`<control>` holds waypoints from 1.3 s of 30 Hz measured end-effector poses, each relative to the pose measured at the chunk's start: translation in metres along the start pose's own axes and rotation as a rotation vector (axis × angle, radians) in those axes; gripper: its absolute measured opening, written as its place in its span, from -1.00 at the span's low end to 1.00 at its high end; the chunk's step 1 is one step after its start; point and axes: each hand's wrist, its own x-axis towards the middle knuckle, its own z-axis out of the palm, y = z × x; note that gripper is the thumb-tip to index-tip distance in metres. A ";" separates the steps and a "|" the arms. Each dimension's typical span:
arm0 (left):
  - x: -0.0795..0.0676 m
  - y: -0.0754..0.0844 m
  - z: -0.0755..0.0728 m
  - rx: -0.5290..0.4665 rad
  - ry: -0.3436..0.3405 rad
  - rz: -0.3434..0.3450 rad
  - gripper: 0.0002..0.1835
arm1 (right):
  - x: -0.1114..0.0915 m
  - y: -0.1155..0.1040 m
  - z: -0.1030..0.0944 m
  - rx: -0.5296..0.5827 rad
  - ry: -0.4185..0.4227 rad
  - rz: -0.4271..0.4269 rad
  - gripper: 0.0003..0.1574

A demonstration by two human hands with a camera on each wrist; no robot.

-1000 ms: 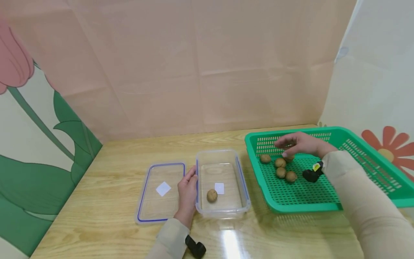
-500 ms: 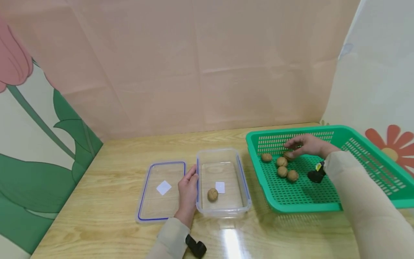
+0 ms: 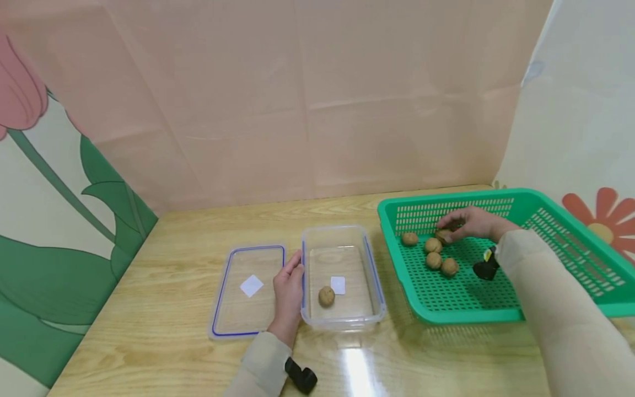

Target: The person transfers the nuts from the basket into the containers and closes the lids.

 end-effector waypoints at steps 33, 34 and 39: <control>-0.001 0.003 0.001 0.021 -0.004 -0.004 -0.60 | -0.009 0.001 -0.008 0.059 -0.040 0.036 -0.23; -0.001 0.003 0.001 0.019 -0.005 0.000 -0.60 | -0.009 0.000 -0.008 0.065 -0.035 0.031 -0.23; 0.000 0.002 0.001 0.028 -0.003 -0.003 -0.60 | -0.010 -0.007 -0.010 0.078 0.002 0.002 -0.24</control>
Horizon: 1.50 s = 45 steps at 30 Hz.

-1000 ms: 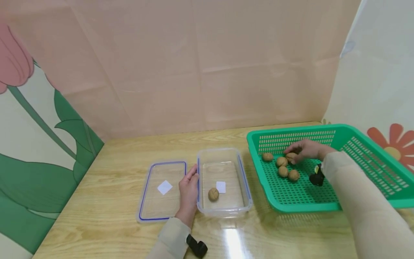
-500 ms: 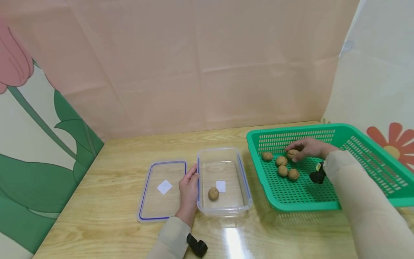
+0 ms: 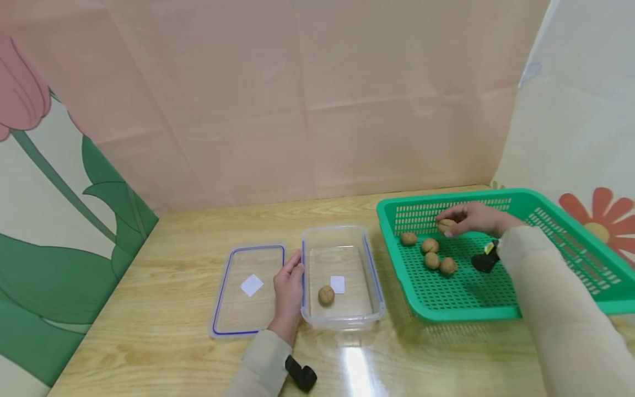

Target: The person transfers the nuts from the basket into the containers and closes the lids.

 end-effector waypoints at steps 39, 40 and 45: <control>-0.003 -0.001 -0.001 0.008 -0.005 0.005 -0.59 | 0.013 -0.079 0.027 0.298 -0.010 -0.321 -0.53; -0.003 -0.001 -0.001 0.010 -0.006 0.003 -0.59 | 0.014 -0.082 0.029 0.309 -0.016 -0.339 -0.54; -0.001 -0.001 0.000 0.009 -0.006 0.004 -0.60 | 0.019 -0.097 0.037 0.328 -0.024 -0.431 -0.57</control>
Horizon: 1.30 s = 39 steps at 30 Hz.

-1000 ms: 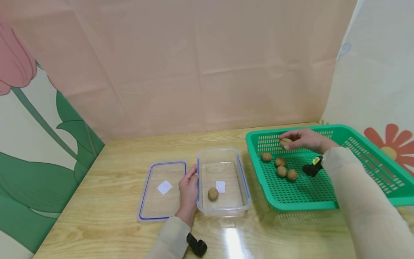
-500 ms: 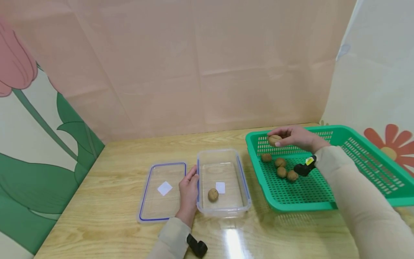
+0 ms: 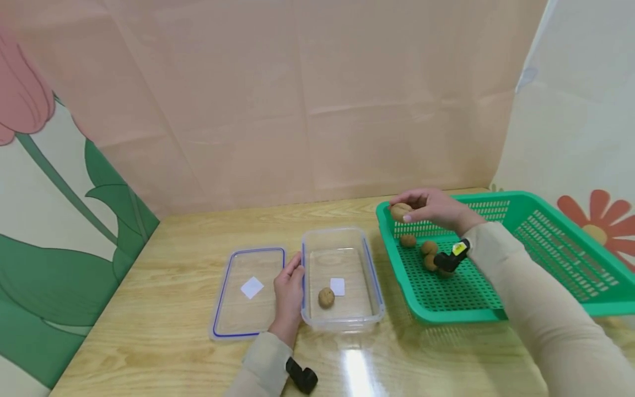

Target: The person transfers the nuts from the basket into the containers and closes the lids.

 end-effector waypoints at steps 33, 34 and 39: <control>0.002 -0.001 0.005 -0.010 0.020 0.015 -0.60 | 0.058 -0.037 0.101 -0.016 -0.200 0.003 -0.44; 0.002 -0.001 0.006 -0.010 0.021 0.016 -0.60 | 0.060 -0.037 0.104 -0.040 -0.212 0.007 -0.44; 0.002 -0.001 0.008 -0.004 0.016 0.012 -0.60 | 0.069 -0.034 0.117 -0.122 -0.274 0.035 -0.48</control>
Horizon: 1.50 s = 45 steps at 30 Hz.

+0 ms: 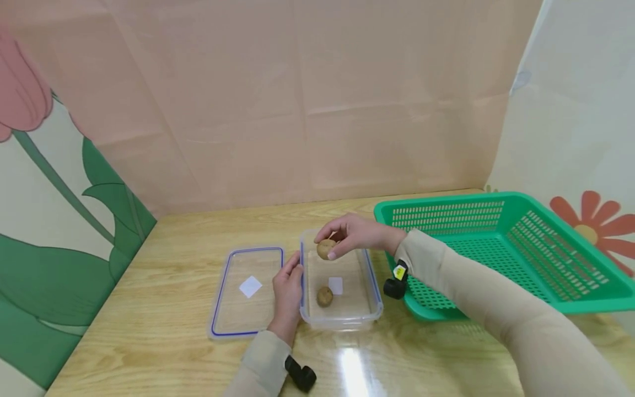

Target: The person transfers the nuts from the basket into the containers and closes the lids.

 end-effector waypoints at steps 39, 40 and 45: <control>0.001 -0.003 -0.003 0.031 -0.001 0.063 -0.62 | 0.046 0.017 0.033 -0.316 -0.165 0.134 -0.62; 0.001 -0.003 -0.003 0.027 -0.002 0.058 -0.62 | 0.047 0.018 0.033 -0.323 -0.170 0.135 -0.62; 0.001 -0.003 -0.002 0.028 -0.007 0.058 -0.63 | 0.050 0.021 0.036 -0.350 -0.179 0.153 -0.62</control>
